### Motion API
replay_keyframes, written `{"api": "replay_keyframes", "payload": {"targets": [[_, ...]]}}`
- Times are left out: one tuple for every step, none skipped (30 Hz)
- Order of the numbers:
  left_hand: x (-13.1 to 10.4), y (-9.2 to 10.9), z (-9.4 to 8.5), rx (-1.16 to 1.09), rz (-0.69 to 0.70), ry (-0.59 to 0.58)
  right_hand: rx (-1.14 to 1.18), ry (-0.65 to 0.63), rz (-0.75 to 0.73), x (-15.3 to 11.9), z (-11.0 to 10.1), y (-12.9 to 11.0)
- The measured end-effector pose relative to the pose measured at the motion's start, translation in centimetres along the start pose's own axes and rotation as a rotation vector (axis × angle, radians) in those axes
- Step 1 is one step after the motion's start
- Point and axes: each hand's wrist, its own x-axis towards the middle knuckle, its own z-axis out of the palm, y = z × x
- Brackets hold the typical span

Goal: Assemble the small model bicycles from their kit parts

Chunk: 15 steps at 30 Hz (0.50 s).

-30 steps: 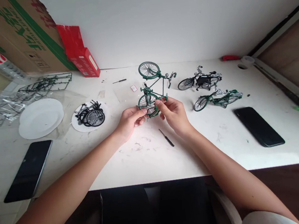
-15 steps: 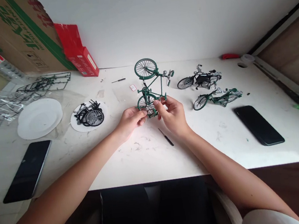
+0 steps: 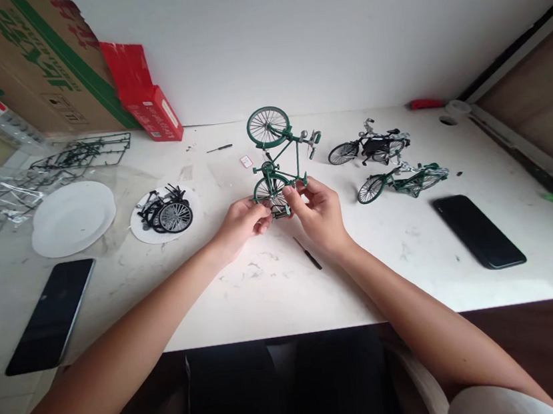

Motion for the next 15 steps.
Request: {"api": "replay_keyframes", "payload": {"targets": [[0.01,-0.02,-0.06,-0.003,-0.004,-0.001,-0.002,0.002,0.001,0.01,-0.01,0.02],[0.04,-0.07,-0.14,-0.006,-0.008,-0.001,-0.003,0.003,0.007,0.02,-0.02,0.05],[0.08,-0.14,-0.23,-0.012,-0.012,-0.001,-0.003,0.003,0.018,0.03,-0.03,0.08],[0.13,-0.23,-0.32,-0.023,-0.016,0.000,0.001,0.002,0.031,0.03,-0.04,0.11],[0.19,-0.33,-0.41,-0.037,-0.018,0.001,0.009,0.000,0.042,0.03,-0.04,0.13],[0.25,-0.43,-0.49,-0.051,-0.020,0.002,0.021,-0.004,0.050,0.03,-0.04,0.14],[0.29,-0.50,-0.54,-0.065,-0.020,0.000,0.032,-0.007,0.056,0.03,-0.03,0.13],[0.32,-0.54,-0.57,-0.074,-0.017,-0.003,0.040,-0.011,0.060,0.04,-0.01,0.11],[0.33,-0.54,-0.56,-0.077,-0.013,-0.007,0.046,-0.014,0.063,0.04,0.00,0.09],[0.32,-0.50,-0.53,-0.074,-0.010,-0.011,0.050,-0.014,0.064,0.05,0.00,0.05],[0.29,-0.41,-0.47,-0.068,-0.007,-0.012,0.050,-0.014,0.063,0.07,0.01,0.01],[0.24,-0.30,-0.39,-0.056,-0.008,-0.011,0.045,-0.012,0.059,0.08,0.01,-0.03],[0.18,-0.18,-0.32,-0.041,-0.011,-0.006,0.036,-0.008,0.053,0.10,0.00,-0.06],[0.12,-0.06,-0.24,-0.023,-0.015,-0.001,0.022,-0.004,0.044,0.12,-0.02,-0.07],[0.06,0.03,-0.18,-0.006,-0.018,0.003,0.008,0.001,0.034,0.13,-0.04,-0.08]]}}
